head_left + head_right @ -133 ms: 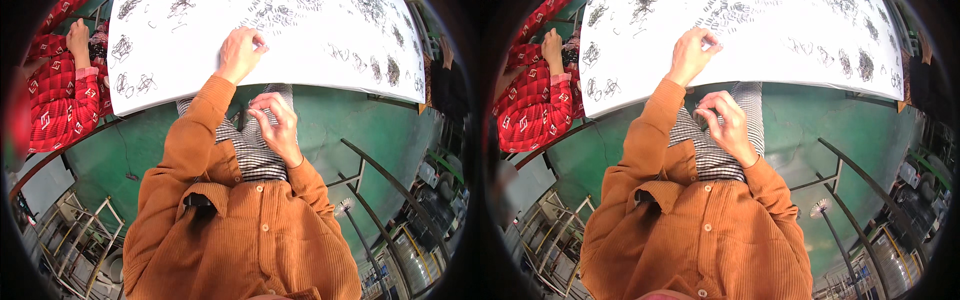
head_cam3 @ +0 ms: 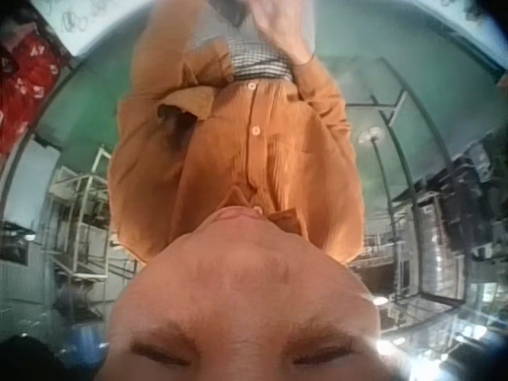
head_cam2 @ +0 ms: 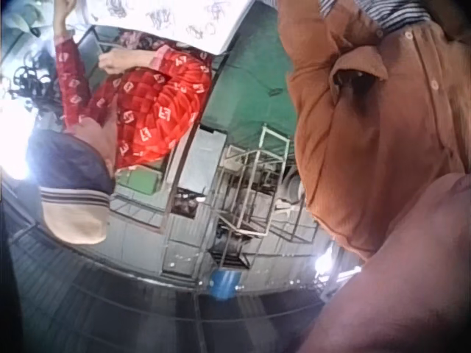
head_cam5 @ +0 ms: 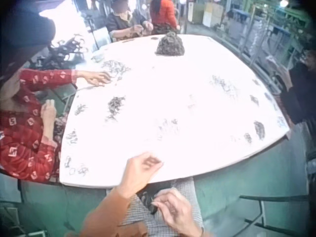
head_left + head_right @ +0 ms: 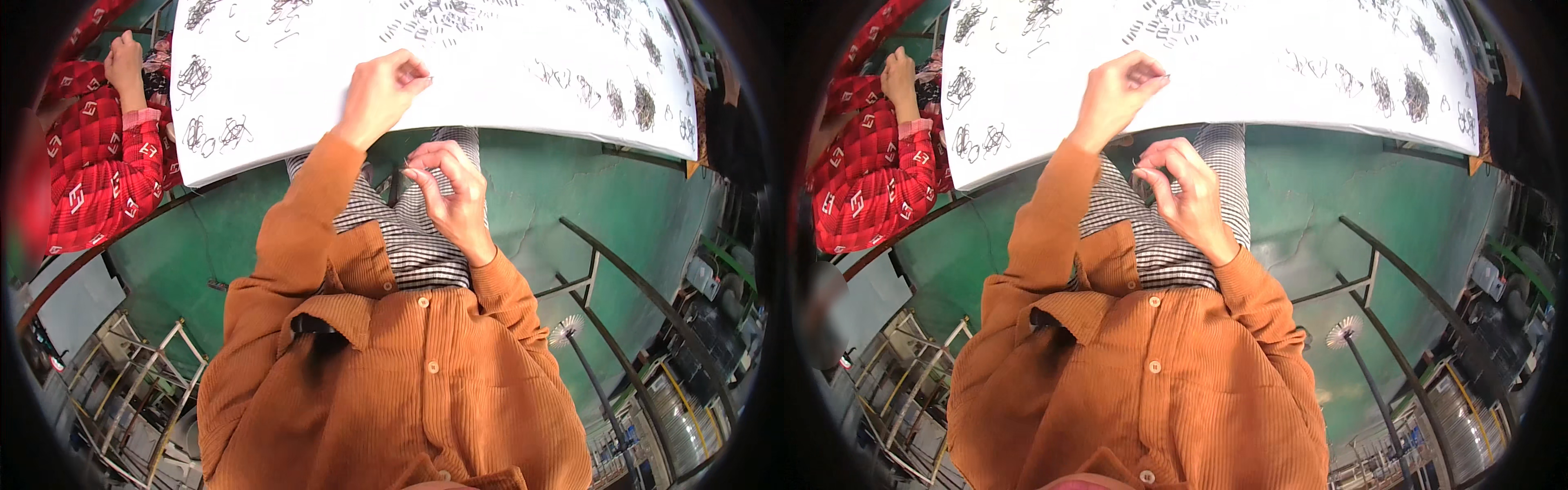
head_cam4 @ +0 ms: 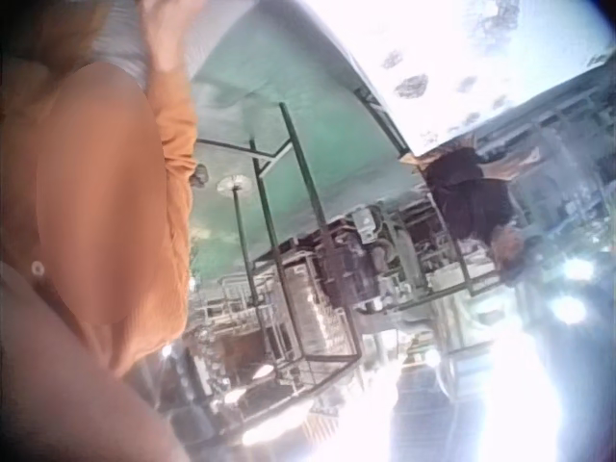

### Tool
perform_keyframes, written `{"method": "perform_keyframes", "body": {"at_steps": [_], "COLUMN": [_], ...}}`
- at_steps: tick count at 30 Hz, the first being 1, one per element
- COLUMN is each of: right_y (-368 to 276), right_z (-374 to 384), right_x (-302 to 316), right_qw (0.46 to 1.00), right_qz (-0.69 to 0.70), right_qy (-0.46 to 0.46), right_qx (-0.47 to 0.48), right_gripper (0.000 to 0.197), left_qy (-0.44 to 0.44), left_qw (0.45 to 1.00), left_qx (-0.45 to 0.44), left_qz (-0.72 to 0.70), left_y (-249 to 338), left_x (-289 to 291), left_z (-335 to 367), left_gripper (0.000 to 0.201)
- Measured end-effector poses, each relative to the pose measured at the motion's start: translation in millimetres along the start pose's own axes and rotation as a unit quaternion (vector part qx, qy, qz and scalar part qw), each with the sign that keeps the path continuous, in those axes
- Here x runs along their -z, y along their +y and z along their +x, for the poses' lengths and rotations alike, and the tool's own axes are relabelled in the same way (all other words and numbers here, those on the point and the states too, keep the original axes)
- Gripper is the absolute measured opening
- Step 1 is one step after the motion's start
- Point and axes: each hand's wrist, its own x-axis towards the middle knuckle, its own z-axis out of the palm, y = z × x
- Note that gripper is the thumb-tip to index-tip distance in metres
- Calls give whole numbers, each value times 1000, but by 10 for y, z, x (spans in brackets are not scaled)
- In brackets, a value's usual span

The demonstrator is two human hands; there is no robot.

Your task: The person picks up metal clips from a table, turns them by hand, and hangs them onto a metal rack standing next to the table.

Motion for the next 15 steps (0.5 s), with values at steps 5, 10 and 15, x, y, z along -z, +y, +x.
{"method": "perform_keyframes", "body": {"at_steps": [5, 10, 15], "right_y": [0, 94, 266], "right_z": [19, 33, 77], "right_x": [-53, -111, -132], "right_qw": [1000, 1000, 1000], "right_qz": [-1, 6, -6], "right_qy": [23, 24, 15], "right_qx": [8, 2, 5], "right_gripper": [10, 11, 11], "left_qy": [-28, -4, 33], "left_qw": [965, 950, 948], "left_qx": [110, 132, 121], "left_qz": [-237, -281, -291], "left_y": [227, 245, 138], "left_x": [352, 330, 234], "left_z": [-690, -984, -983], "left_gripper": [17, 20, 15]}}
